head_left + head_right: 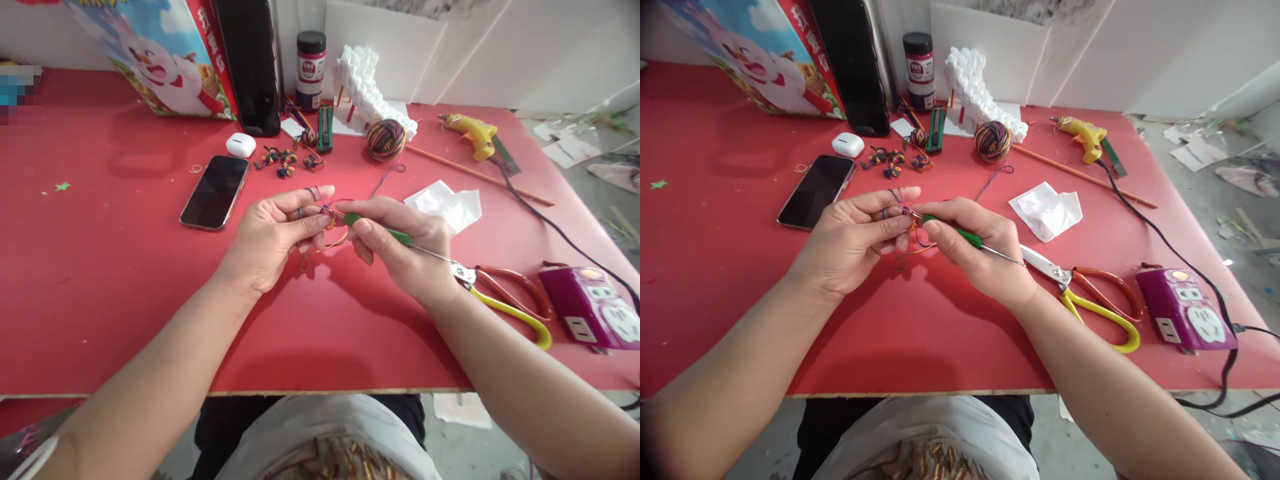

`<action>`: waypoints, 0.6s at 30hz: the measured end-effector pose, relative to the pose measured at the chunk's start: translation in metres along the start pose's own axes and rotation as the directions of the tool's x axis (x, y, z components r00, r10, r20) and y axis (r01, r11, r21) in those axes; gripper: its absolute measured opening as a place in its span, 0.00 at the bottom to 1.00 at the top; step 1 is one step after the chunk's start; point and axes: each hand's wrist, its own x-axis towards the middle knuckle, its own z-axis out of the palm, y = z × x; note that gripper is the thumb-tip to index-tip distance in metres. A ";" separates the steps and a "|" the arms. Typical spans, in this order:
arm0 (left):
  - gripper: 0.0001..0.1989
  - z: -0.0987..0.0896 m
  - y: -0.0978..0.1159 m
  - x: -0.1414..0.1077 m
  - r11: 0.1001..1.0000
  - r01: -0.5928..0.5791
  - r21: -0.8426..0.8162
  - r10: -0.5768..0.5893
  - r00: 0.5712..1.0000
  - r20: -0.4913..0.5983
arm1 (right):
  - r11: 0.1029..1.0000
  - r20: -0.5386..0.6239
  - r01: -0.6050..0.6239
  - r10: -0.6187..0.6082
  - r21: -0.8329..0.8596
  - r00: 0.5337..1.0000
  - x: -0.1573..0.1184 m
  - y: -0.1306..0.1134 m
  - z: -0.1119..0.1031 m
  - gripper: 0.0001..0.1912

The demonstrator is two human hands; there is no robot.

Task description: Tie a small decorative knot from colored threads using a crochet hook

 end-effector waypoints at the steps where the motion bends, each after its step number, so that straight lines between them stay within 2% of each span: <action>1: 0.15 0.000 0.000 0.000 1.000 0.000 0.003 0.000 1.000 -0.008 | 1.000 -0.002 -0.013 0.013 0.028 1.000 0.000 0.000 0.001 0.12; 4: 0.14 0.002 0.001 -0.001 0.999 -0.022 0.031 0.024 0.999 -0.049 | 0.998 0.014 -0.026 0.025 0.053 1.000 0.000 -0.001 0.001 0.11; 9: 0.14 0.003 0.000 -0.002 0.999 -0.032 0.025 0.034 0.998 -0.062 | 1.000 0.032 -0.026 0.026 -0.013 0.999 0.001 -0.001 0.001 0.13; 13: 0.12 0.001 0.000 -0.002 0.999 0.018 -0.030 -0.020 0.999 -0.048 | 1.000 0.035 -0.003 0.003 0.005 0.999 0.001 0.002 0.002 0.13; 18: 0.14 -0.003 0.001 0.000 0.984 0.137 -0.117 -0.139 0.990 -0.011 | 0.999 0.031 -0.009 0.010 -0.040 0.999 0.000 0.002 0.002 0.14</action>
